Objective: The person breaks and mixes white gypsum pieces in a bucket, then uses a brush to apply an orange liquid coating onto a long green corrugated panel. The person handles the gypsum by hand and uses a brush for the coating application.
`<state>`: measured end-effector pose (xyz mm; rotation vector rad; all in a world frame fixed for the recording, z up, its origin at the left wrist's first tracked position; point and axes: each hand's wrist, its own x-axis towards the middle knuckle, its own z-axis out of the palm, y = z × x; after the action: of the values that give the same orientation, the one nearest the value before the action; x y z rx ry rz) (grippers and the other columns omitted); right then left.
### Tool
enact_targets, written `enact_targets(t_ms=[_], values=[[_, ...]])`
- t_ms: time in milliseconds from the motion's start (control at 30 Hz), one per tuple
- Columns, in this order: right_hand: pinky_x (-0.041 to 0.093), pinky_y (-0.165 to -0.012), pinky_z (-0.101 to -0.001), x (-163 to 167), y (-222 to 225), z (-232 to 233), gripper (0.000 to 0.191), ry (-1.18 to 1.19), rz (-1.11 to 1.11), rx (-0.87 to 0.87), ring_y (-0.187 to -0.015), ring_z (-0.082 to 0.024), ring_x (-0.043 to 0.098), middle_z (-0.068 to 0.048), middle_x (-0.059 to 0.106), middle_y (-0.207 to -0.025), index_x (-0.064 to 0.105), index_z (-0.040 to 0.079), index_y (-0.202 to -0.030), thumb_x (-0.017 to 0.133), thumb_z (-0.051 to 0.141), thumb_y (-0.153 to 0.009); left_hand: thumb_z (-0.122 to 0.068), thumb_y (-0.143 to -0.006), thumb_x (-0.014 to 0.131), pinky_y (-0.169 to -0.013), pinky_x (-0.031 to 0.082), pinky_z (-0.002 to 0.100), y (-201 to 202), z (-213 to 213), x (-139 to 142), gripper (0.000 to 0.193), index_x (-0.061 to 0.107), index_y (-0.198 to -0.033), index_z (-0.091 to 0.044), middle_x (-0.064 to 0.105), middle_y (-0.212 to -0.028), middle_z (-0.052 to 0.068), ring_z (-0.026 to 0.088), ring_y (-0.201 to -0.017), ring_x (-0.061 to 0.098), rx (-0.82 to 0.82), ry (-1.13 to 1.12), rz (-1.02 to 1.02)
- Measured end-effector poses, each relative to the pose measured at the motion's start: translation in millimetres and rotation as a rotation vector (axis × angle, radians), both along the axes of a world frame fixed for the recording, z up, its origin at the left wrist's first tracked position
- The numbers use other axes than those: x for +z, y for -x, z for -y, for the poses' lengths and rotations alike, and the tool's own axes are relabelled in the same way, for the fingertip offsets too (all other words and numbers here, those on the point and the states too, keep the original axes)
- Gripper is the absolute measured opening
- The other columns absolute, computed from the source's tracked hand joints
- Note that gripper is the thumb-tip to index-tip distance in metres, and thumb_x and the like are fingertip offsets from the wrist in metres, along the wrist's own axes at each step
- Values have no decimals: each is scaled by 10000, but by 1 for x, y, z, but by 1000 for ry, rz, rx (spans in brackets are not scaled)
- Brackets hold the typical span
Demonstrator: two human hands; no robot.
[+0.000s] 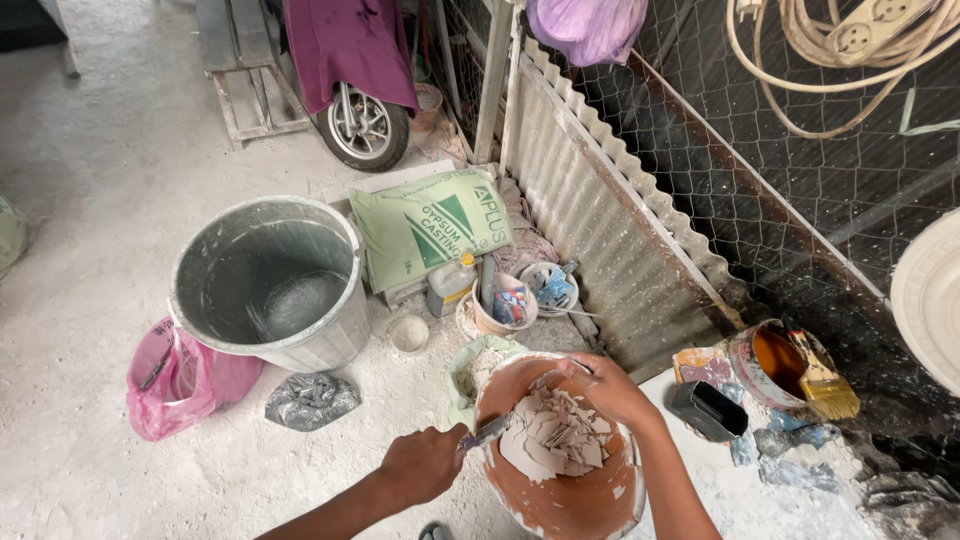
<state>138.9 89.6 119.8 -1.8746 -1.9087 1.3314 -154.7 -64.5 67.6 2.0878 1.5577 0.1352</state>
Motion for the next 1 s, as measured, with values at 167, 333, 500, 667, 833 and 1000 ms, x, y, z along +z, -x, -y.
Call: enact_targets(t_ms=[167, 333, 500, 667, 833, 1000], values=[[478, -1082, -397, -7, -1, -4, 699, -50, -34, 27, -1292, -285, 644, -168, 691, -1362, 647, 76, -1373, 609, 589, -899, -291, -1041, 470, -655, 573, 526, -1, -1, 16, 301, 525, -1281, -118, 690, -875, 179, 378, -762, 714, 97, 93, -45], [462, -1068, -385, -16, -5, -4, 676, -47, -90, 95, -1297, -261, 610, -136, 659, -1393, 626, 108, -1399, 591, 577, -913, -292, -997, 572, -670, 550, 559, -5, 5, 15, 282, 574, -1184, -81, 684, -879, 212, 401, -784, 696, 37, 123, 72], [498, -1044, -386, -21, 3, -2, 660, -35, -65, 37, -1237, -274, 673, -142, 697, -1351, 631, 110, -1391, 601, 565, -914, -339, -1039, 491, -753, 587, 526, -4, 12, -1, 384, 534, -1351, -119, 695, -965, 203, 392, -866, 719, 187, 135, -8], [466, -1056, -376, -22, -2, 0, 672, -96, -110, 34, -1268, -240, 618, -134, 667, -1374, 618, 95, -1396, 605, 569, -920, -339, -994, 601, -806, 560, 547, -17, 23, 1, 397, 589, -1341, -148, 672, -1007, 216, 410, -929, 687, 58, 300, 103], [466, -1070, -363, -19, -16, 7, 672, -87, -119, -20, -1265, -227, 633, -136, 690, -1359, 616, 97, -1393, 595, 576, -922, -290, -1071, 404, -783, 607, 539, -23, 20, 16, 366, 484, -1383, -117, 687, -995, 187, 398, -918, 730, 223, 209, -47], [448, -1068, -353, -10, -34, 22, 662, -92, -248, -9, -1286, -229, 597, -109, 675, -1376, 627, 106, -1384, 622, 559, -901, -280, -1024, 502, -788, 560, 562, -30, 25, 7, 373, 481, -1316, -48, 706, -953, 237, 415, -887, 702, 122, 245, 114]])
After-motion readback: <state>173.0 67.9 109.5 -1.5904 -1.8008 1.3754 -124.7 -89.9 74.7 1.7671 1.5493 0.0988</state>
